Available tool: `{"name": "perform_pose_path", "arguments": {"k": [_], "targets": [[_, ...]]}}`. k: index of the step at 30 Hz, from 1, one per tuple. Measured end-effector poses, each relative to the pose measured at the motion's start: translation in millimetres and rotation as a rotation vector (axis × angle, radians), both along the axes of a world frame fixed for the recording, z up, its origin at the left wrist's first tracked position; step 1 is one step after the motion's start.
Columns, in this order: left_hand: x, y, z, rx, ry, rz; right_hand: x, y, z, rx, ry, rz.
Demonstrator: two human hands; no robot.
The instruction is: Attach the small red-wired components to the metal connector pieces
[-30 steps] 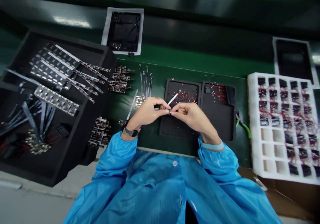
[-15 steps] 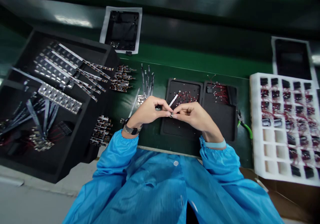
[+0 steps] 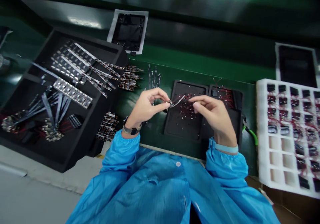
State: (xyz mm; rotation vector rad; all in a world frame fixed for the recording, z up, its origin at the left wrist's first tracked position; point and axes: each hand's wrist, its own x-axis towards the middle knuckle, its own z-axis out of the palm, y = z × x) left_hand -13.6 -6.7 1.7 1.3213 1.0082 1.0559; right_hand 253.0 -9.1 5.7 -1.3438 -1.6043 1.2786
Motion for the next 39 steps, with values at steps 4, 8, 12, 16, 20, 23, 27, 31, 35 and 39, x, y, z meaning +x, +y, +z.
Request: {"name": "perform_pose_path", "arguments": {"k": [4,8,12,16,20,23,27,31,35,39], "targets": [[-16.0,-18.6,11.9,0.087,0.032,0.207,6.4,3.5,-6.8,0.039,-0.106,0.032],[-22.0,-45.6,19.9,0.196,0.088,0.339,-1.1,4.5,-12.3,0.229,-0.255,0.057],[-17.3,-66.4,24.6,0.195,-0.003,0.466,-23.1,-1.9,-10.4,0.193,-0.148,0.324],[-16.2,-75.6,21.1,0.198,-0.040,0.556,-58.1,-15.7,-15.7,-0.005,0.066,0.577],[-27.8,-84.3,4.7,0.178,0.038,0.668,-79.8,-24.1,-24.6,-0.241,0.197,0.594],[-38.6,-96.4,-13.0,0.127,0.126,0.751,-84.3,-26.9,-27.5,-0.253,0.131,0.560],[-44.7,-115.1,-33.8,0.038,0.297,0.800,-93.8,-33.9,-27.8,-0.056,-0.101,0.565],[-44.8,-125.3,-48.1,-0.011,0.472,0.852,-115.8,-43.1,-30.3,0.075,-0.345,0.576],[-46.7,-126.9,-58.9,0.018,0.690,0.874,-138.1,-49.4,-35.5,0.159,-0.672,0.598],[-45.6,-127.7,-61.8,-0.010,0.825,0.833,-145.6,-52.0,-39.5,0.231,-0.844,0.611]]}}
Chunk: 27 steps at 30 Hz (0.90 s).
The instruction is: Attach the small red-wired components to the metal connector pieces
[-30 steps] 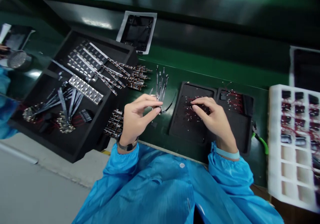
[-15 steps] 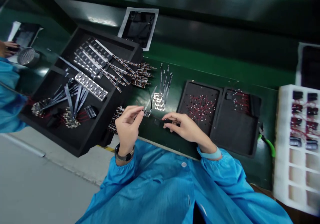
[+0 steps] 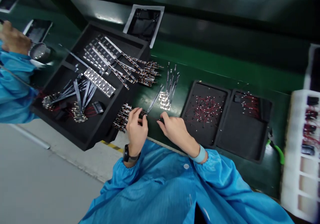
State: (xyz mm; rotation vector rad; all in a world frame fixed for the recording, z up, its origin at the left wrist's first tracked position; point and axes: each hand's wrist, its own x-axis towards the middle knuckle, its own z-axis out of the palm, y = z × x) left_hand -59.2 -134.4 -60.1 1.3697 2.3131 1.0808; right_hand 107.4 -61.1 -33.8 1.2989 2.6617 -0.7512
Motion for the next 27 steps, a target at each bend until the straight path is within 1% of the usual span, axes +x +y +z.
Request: {"name": "perform_pose_path", "arguments": {"k": [3,6,8,9,11,14,16,19,22,24,27], "targets": [[5.9,-2.8,5.2,0.013,0.004,0.004,5.0,1.7,1.3,0.045,0.056,0.021],[13.9,-6.6,14.2,0.081,-0.001,-0.015,20.9,9.9,8.5,0.054,0.239,0.036],[18.7,-7.2,20.5,0.140,0.000,-0.058,39.8,19.5,16.5,0.036,0.381,-0.021],[20.6,-6.0,23.2,0.166,0.004,-0.088,51.9,25.1,21.2,0.030,0.442,-0.081],[23.3,0.5,27.2,0.173,0.012,-0.170,80.8,35.9,31.1,0.047,0.528,-0.257],[24.7,20.5,28.0,0.069,0.055,-0.299,131.4,47.8,43.2,0.183,0.594,-0.571],[24.9,37.2,25.2,-0.014,0.126,-0.353,166.9,51.9,46.4,0.294,0.623,-0.748],[26.3,57.6,19.2,-0.116,0.253,-0.391,217.7,53.3,42.1,0.390,0.609,-0.918],[29.9,65.8,14.9,-0.182,0.334,-0.371,257.5,47.4,29.6,0.392,0.527,-0.979],[31.4,66.9,12.8,-0.197,0.348,-0.332,273.8,39.8,19.4,0.373,0.494,-0.995],[30.0,68.9,8.5,-0.189,0.307,-0.305,282.5,28.7,5.9,0.384,0.476,-0.996]]}}
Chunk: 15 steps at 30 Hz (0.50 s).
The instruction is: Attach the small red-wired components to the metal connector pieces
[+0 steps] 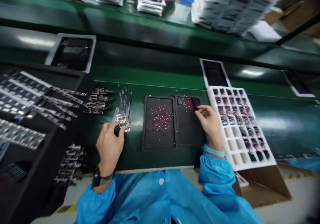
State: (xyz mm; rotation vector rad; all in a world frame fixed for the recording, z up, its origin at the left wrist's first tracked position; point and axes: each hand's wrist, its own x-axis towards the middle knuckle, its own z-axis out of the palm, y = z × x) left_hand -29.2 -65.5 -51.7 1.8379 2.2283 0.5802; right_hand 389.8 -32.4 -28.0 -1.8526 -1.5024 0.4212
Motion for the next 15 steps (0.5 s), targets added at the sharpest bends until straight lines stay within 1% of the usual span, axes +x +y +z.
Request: {"name": "perform_pose_path", "arguments": {"k": [2,4,6,8,10,12,15], "targets": [[-2.2,2.2,-3.1,0.009,-0.084,0.003,-2.6,-4.5,-4.1,0.016,-0.059,0.016],[-4.2,4.0,-5.5,0.003,-0.223,0.016,-9.4,-4.5,-3.0,0.045,-0.110,0.042],[-4.9,4.7,-6.3,-0.003,-0.404,0.041,-18.8,2.1,1.4,0.071,-0.137,0.076],[-4.3,4.6,-4.7,0.018,-0.577,0.059,-29.8,16.4,5.2,0.064,-0.165,0.109],[-3.2,3.8,0.3,0.072,-0.711,0.064,-41.0,36.2,5.8,0.003,-0.207,0.121],[-3.1,2.7,7.8,0.124,-0.821,0.067,-50.1,55.9,2.8,-0.084,-0.266,0.098],[-5.8,2.1,20.0,0.168,-0.984,0.081,-55.7,74.0,-5.1,-0.190,-0.330,0.077]]}}
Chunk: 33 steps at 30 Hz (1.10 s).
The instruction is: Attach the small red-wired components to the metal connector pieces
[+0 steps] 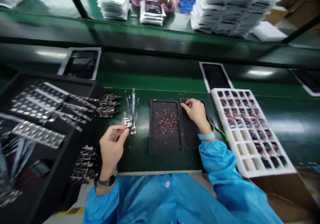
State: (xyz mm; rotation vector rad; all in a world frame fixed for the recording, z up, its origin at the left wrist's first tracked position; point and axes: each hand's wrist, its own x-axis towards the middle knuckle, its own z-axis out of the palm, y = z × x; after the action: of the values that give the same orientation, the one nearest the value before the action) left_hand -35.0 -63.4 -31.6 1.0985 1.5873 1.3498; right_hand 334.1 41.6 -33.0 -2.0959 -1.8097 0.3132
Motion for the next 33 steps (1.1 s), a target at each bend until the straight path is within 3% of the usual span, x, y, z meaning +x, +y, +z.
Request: {"name": "perform_pose_path", "arguments": {"k": [8,12,20,23,28,33], "targets": [[-7.0,26.0,14.7,0.082,-0.426,-0.027,21.4,12.7,-19.0,-0.035,0.070,0.037],[-3.9,40.2,24.6,0.096,-0.546,-0.019,23.4,13.4,-21.1,-0.048,0.106,0.140],[9.3,78.8,46.3,0.192,-0.554,-0.057,29.1,12.0,-26.8,0.008,0.364,0.182],[15.9,91.9,43.5,0.201,-0.603,-0.064,32.8,10.1,-20.7,0.015,0.435,0.169],[22.8,100.5,27.1,0.164,-0.620,-0.079,33.4,3.5,-6.2,-0.051,0.554,0.165],[23.3,100.2,19.3,0.161,-0.576,-0.070,26.8,-3.3,4.3,0.043,0.554,0.059]]}}
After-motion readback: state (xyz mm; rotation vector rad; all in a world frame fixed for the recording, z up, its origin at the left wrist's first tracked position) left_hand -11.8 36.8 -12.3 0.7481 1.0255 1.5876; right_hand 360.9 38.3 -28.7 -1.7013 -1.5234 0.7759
